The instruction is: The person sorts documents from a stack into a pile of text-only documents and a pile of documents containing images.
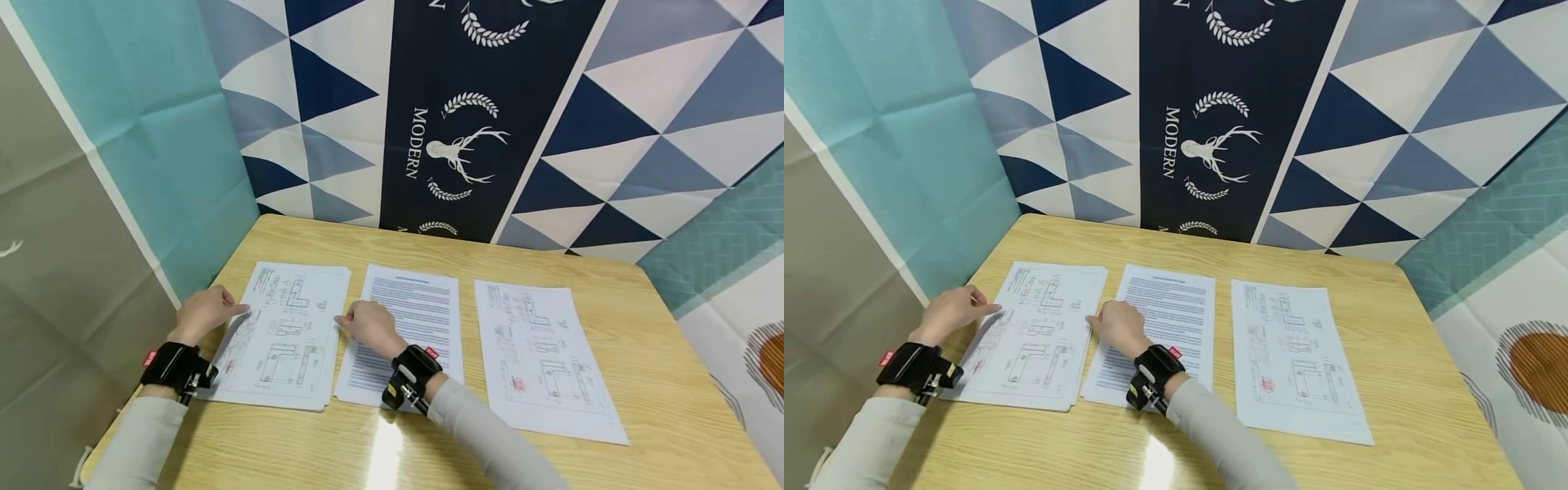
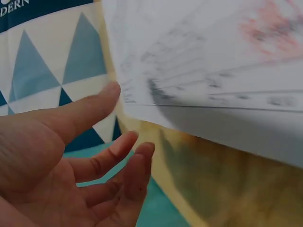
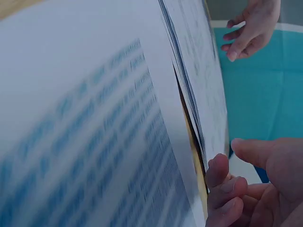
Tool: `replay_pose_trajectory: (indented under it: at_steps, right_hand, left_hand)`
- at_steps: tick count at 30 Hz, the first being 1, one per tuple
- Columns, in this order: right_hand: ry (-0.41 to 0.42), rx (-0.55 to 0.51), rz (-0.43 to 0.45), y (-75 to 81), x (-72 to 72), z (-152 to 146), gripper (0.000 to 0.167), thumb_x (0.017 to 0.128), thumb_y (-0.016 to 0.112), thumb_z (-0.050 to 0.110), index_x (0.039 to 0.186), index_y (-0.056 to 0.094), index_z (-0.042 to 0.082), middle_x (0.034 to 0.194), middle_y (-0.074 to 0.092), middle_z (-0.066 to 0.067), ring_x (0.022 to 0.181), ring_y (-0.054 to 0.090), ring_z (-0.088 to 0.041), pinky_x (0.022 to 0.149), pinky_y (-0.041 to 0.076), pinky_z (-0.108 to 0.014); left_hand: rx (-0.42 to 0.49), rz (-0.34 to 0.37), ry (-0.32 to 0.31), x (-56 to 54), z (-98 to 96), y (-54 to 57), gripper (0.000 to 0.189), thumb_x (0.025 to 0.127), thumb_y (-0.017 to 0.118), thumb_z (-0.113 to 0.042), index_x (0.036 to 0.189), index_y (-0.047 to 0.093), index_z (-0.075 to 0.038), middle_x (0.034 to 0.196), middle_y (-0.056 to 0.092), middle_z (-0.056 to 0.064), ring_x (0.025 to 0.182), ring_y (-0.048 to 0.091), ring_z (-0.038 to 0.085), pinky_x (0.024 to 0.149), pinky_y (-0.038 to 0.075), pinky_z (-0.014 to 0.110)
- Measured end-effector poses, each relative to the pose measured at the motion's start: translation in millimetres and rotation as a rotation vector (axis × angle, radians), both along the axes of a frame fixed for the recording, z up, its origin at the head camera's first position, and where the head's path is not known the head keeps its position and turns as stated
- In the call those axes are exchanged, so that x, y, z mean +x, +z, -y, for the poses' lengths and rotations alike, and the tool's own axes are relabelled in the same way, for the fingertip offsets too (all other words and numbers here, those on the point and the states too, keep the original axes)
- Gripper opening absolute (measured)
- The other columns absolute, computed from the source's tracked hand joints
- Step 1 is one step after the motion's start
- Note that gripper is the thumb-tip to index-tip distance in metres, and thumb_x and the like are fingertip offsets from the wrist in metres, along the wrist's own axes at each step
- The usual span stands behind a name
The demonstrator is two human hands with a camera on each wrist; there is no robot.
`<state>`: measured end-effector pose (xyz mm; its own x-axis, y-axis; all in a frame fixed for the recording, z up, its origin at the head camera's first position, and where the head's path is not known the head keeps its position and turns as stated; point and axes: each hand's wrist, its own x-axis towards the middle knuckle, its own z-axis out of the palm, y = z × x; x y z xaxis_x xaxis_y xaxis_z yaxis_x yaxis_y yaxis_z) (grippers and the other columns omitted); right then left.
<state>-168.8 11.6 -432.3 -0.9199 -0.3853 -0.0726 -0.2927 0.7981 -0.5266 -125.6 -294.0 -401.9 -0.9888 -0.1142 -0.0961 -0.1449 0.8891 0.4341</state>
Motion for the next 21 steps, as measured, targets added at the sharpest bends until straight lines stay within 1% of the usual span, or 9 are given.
replay_pose_trajectory:
  at_steps: [4,7,9,12,15,19,21]
  right_hand:
    - [-0.006,0.03,-0.006,-4.4,3.9,9.0,0.044,0.097,0.069,0.036,0.06,0.057,0.017,0.048,0.041,0.009,0.043,0.034,-0.008,0.043,0.02,-0.022]
    - [-0.026,0.063,-0.011,-6.4,5.7,12.4,0.052,0.096,0.07,0.037,0.052,0.051,0.019,0.046,0.033,0.009,0.042,0.029,-0.008,0.043,0.017,-0.023]
    - [-0.033,0.075,0.001,-7.4,5.8,14.6,0.057,0.096,0.07,0.037,0.048,0.046,0.019,0.043,0.03,0.008,0.04,0.027,-0.008,0.043,0.016,-0.023]
    - [-0.039,0.091,0.01,-8.7,5.4,18.1,0.059,0.095,0.072,0.039,0.047,0.044,0.019,0.043,0.029,0.008,0.04,0.027,-0.009,0.043,0.016,-0.024]
    - [-0.042,0.094,0.002,-9.1,5.6,20.1,0.059,0.093,0.074,0.041,0.048,0.042,0.019,0.044,0.028,0.007,0.04,0.027,-0.009,0.043,0.015,-0.024]
    - [-0.028,0.078,-0.012,-9.0,5.4,20.7,0.061,0.092,0.075,0.042,0.048,0.039,0.02,0.045,0.024,0.008,0.04,0.024,-0.008,0.044,0.014,-0.024]
    - [-0.021,0.068,-0.005,-8.7,4.7,20.5,0.062,0.091,0.075,0.042,0.047,0.037,0.021,0.045,0.022,0.008,0.04,0.022,-0.008,0.045,0.013,-0.024]
  left_hand:
    - [0.023,0.035,0.016,3.0,2.7,-8.7,0.043,0.093,0.074,-0.035,0.098,0.059,0.005,0.081,0.061,0.016,0.07,0.055,0.026,0.061,0.039,0.035]
    - [0.029,0.053,0.033,2.1,2.8,-11.5,0.045,0.091,0.075,-0.037,0.1,0.059,0.004,0.083,0.06,0.016,0.072,0.054,0.026,0.062,0.039,0.035]
    - [0.028,0.059,0.043,1.3,2.7,-12.2,0.046,0.09,0.076,-0.038,0.1,0.059,0.004,0.084,0.06,0.016,0.073,0.054,0.026,0.062,0.038,0.036]
    - [0.026,0.059,0.053,-0.2,3.8,-13.3,0.047,0.089,0.078,-0.036,0.101,0.059,0.005,0.086,0.061,0.018,0.074,0.055,0.028,0.063,0.039,0.037]
    - [0.03,0.048,0.078,-2.0,5.0,-14.3,0.043,0.087,0.08,-0.033,0.098,0.061,0.004,0.088,0.063,0.019,0.074,0.056,0.029,0.064,0.04,0.039]
    - [0.035,0.035,0.113,-4.6,6.8,-14.3,0.036,0.085,0.082,-0.029,0.091,0.062,0.001,0.084,0.063,0.017,0.071,0.055,0.028,0.062,0.04,0.039]
    - [0.032,0.02,0.109,-5.9,7.9,-14.2,0.035,0.086,0.081,-0.028,0.09,0.062,0.0,0.082,0.062,0.016,0.069,0.054,0.027,0.06,0.039,0.037]
